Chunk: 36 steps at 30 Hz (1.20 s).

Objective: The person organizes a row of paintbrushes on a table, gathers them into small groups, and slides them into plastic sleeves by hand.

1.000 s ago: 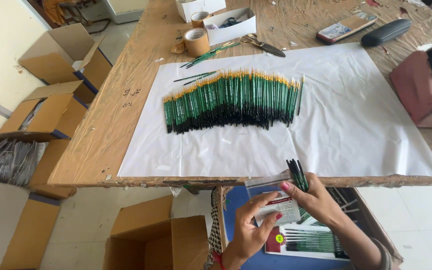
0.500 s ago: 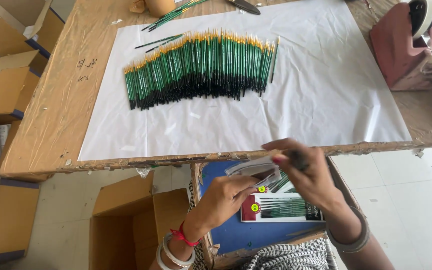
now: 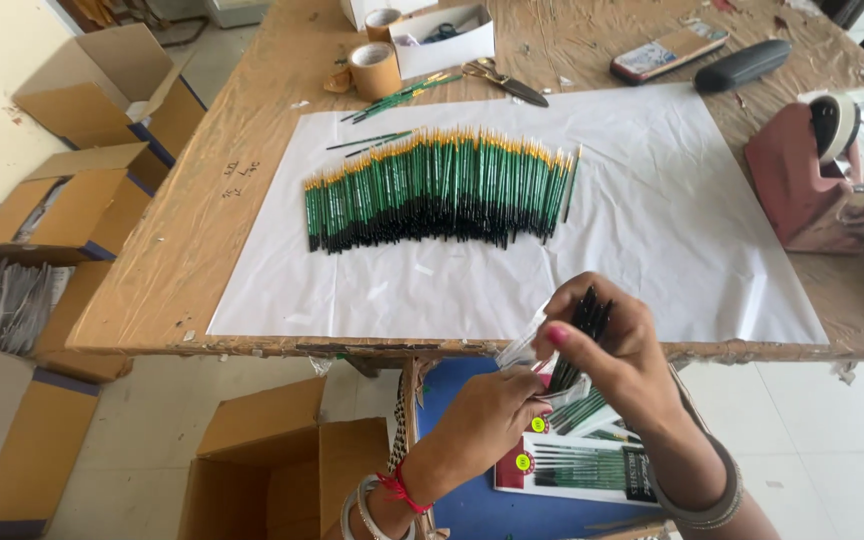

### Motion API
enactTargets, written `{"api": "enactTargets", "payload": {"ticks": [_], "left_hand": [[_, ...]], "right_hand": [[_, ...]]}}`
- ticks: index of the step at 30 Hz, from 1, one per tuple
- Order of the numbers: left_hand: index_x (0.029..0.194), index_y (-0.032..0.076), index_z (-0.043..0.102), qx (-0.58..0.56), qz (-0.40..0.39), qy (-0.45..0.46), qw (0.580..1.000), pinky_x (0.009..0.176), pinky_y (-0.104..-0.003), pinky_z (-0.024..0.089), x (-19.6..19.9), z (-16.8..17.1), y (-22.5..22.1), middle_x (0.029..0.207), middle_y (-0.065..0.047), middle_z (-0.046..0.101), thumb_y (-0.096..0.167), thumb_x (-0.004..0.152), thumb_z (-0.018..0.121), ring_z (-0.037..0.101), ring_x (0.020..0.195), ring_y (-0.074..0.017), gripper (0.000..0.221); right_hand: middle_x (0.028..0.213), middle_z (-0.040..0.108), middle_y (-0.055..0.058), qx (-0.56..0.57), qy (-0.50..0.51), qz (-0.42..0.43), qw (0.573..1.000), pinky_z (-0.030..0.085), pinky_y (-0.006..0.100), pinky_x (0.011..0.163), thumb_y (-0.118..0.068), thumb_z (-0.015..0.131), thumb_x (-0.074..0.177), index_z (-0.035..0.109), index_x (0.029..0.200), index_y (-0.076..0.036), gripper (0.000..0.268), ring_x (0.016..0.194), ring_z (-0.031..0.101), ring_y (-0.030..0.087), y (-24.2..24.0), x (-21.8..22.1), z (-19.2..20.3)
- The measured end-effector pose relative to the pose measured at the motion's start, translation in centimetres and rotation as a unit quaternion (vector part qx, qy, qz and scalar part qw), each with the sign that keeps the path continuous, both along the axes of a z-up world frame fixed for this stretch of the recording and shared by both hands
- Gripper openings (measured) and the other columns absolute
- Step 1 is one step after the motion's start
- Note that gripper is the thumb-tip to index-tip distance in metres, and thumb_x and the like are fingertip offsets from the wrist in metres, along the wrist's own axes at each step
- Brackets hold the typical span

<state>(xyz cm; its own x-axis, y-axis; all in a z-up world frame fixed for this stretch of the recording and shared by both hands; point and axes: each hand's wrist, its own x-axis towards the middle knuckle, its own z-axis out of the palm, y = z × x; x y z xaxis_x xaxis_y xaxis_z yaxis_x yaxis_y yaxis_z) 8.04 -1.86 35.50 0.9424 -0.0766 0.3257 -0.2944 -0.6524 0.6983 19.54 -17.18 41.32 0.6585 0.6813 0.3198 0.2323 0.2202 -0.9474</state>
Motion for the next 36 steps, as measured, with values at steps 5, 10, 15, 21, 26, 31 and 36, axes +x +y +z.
{"api": "enactTargets", "payload": {"ticks": [5, 10, 15, 21, 26, 31, 36], "left_hand": [[0.1, 0.003, 0.064, -0.037, 0.015, -0.003, 0.999, 0.066, -0.042, 0.054, -0.2, 3.3, 0.5, 0.089, -0.015, 0.071, 0.017, 0.099, 0.072, 0.072, 0.08, -0.0343, 0.016], [0.106, 0.002, 0.068, -0.016, -0.023, -0.12, 0.992, 0.069, -0.045, 0.053, -0.7, 5.6, 1.4, 0.09, -0.016, 0.072, 0.007, 0.094, 0.071, 0.07, 0.081, -0.0365, 0.013], [0.09, 0.002, 0.065, 0.012, -0.033, -0.1, 0.994, 0.066, -0.041, 0.054, -0.6, 5.3, 2.5, 0.083, -0.013, 0.071, 0.011, 0.094, 0.074, 0.072, 0.075, -0.0302, 0.014], [0.103, 0.003, 0.067, -0.083, -0.09, -0.121, 0.985, 0.081, -0.038, 0.057, -0.2, 4.3, 3.5, 0.102, -0.016, 0.074, 0.016, 0.099, 0.072, 0.074, 0.092, -0.026, 0.014], [0.154, 0.014, 0.027, -0.269, -0.023, -0.18, 0.946, 0.102, -0.035, 0.054, -0.1, 0.8, 3.0, 0.128, -0.01, 0.067, 0.034, 0.105, 0.051, 0.068, 0.116, -0.0199, 0.058], [0.143, -0.005, 0.059, -0.268, -0.062, -0.015, 0.961, 0.108, -0.052, 0.049, -0.5, -6.6, 2.6, 0.136, -0.028, 0.067, 0.034, 0.108, 0.051, 0.063, 0.128, -0.0371, 0.053], [0.125, -0.004, 0.074, -0.367, 0.006, 0.103, 0.924, 0.07, -0.034, 0.045, -0.2, -8.5, 3.9, 0.091, -0.019, 0.069, 0.03, 0.11, 0.055, 0.055, 0.078, -0.0196, 0.042]], "right_hand": [[0.132, 0.074, 0.018, -0.02, -0.08, 0.052, 0.995, 0.054, 0.043, 0.102, -0.042, 0.044, 0.11, 0.069, 0.121, 0.002, 0.052, 0.114, 0.072, 0.026, -0.2, -0.2, 2.8], [0.17, 0.017, 0.022, 0.008, -0.355, -0.008, 0.935, 0.004, 0.056, 0.127, -0.065, 0.035, 0.106, 0.029, 0.155, 0.009, 0.089, 0.159, 0.014, 0.033, -0.5, -1.8, 1.5], [0.167, 0.032, 0.019, 0.02, -0.238, -0.093, 0.967, 0.032, 0.052, 0.124, -0.062, 0.059, 0.097, 0.051, 0.137, -0.005, 0.07, 0.151, 0.042, 0.03, -2.7, -0.2, -7.6], [0.117, 0.067, 0.022, -0.154, 0.11, -0.012, 0.982, 0.065, 0.04, 0.079, -0.018, 0.087, 0.08, 0.059, 0.126, 0.002, 0.057, 0.102, 0.071, 0.026, -3.7, -0.4, -22.3], [0.093, 0.084, 0.024, -0.102, 0.23, 0.007, 0.968, 0.063, 0.041, 0.075, -0.002, 0.082, 0.082, 0.079, 0.101, 0.012, 0.024, 0.082, 0.079, 0.028, -3.2, -1.2, -24.8], [0.102, 0.086, 0.021, -0.104, 0.322, -0.035, 0.94, 0.063, 0.042, 0.089, -0.003, 0.079, 0.074, 0.08, 0.103, 0.004, 0.029, 0.092, 0.082, 0.026, -3.3, 1.0, -30.2], [0.1, 0.082, 0.028, -0.105, 0.341, -0.028, 0.934, 0.061, 0.045, 0.087, -0.018, 0.074, 0.089, 0.076, 0.103, 0.013, 0.034, 0.091, 0.08, 0.031, -5.7, 1.6, -42.4]]}}
